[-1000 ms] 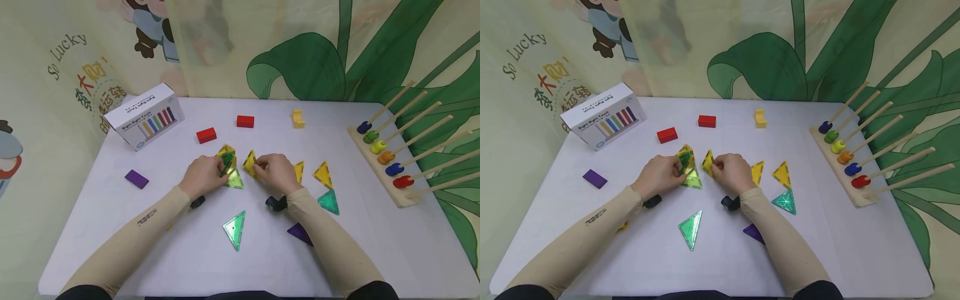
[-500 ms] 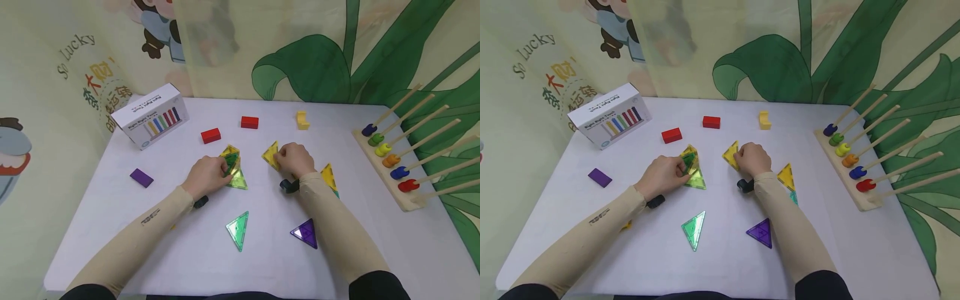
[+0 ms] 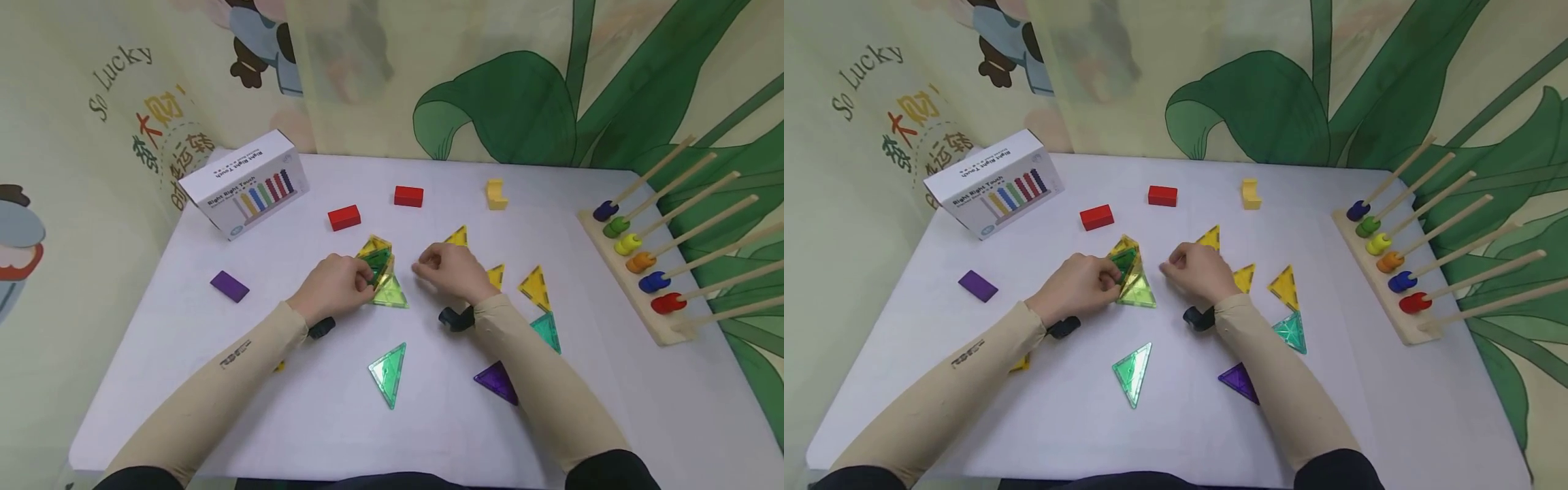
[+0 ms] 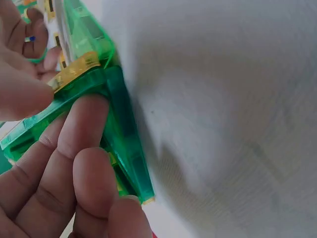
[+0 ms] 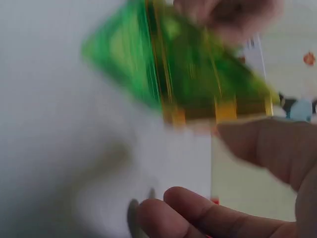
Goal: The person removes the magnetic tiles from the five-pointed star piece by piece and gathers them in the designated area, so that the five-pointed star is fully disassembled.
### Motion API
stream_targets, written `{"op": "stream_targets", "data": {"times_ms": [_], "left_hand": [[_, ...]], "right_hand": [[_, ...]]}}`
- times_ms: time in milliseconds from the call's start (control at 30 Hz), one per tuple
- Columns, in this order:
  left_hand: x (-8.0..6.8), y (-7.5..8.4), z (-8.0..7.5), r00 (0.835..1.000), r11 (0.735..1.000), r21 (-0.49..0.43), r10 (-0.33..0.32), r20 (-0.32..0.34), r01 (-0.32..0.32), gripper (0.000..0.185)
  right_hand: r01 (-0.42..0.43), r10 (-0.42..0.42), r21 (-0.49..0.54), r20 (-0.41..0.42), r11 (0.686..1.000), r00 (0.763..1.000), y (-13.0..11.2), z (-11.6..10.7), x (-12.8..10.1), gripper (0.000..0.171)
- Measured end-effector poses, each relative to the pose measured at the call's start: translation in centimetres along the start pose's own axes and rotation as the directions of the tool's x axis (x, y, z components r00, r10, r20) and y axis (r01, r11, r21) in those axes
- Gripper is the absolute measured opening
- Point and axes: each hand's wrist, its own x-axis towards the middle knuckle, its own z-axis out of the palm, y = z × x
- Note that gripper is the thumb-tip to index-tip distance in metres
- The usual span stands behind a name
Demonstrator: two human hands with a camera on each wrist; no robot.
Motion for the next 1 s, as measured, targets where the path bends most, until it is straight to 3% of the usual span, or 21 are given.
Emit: {"op": "stream_targets", "data": {"times_ms": [100,300,533,767,1000], "left_hand": [[0.0,-0.2,0.1,1.0,1.0,0.004,0.006,0.009,-0.006,0.023],[0.2,-0.2,0.1,0.999,0.999,0.027,0.043,0.004,-0.043,0.022],[0.2,-0.2,-0.2,0.998,0.998,0.022,0.054,0.009,-0.054,0.021],[0.5,-0.2,-0.2,0.999,0.998,0.037,0.049,0.021,-0.049,0.023],[0.3,0.1,0.0,0.998,0.996,0.076,0.056,-0.01,-0.055,0.022]], "right_hand": [[0.051,-0.052,0.018,0.067,0.999,0.996,-1.7,1.7,-0.3,0.053],[0.128,-0.128,0.001,-0.011,0.992,0.992,-2.9,3.7,-0.4,0.048],[0.188,-0.19,-0.055,-0.034,0.981,0.981,-2.9,3.6,-0.3,0.048],[0.19,-0.192,-0.088,-0.023,0.978,0.981,-3.0,3.4,-0.1,0.048],[0.215,-0.22,-0.128,-0.026,0.968,0.975,-2.9,3.6,0.1,0.045]]}}
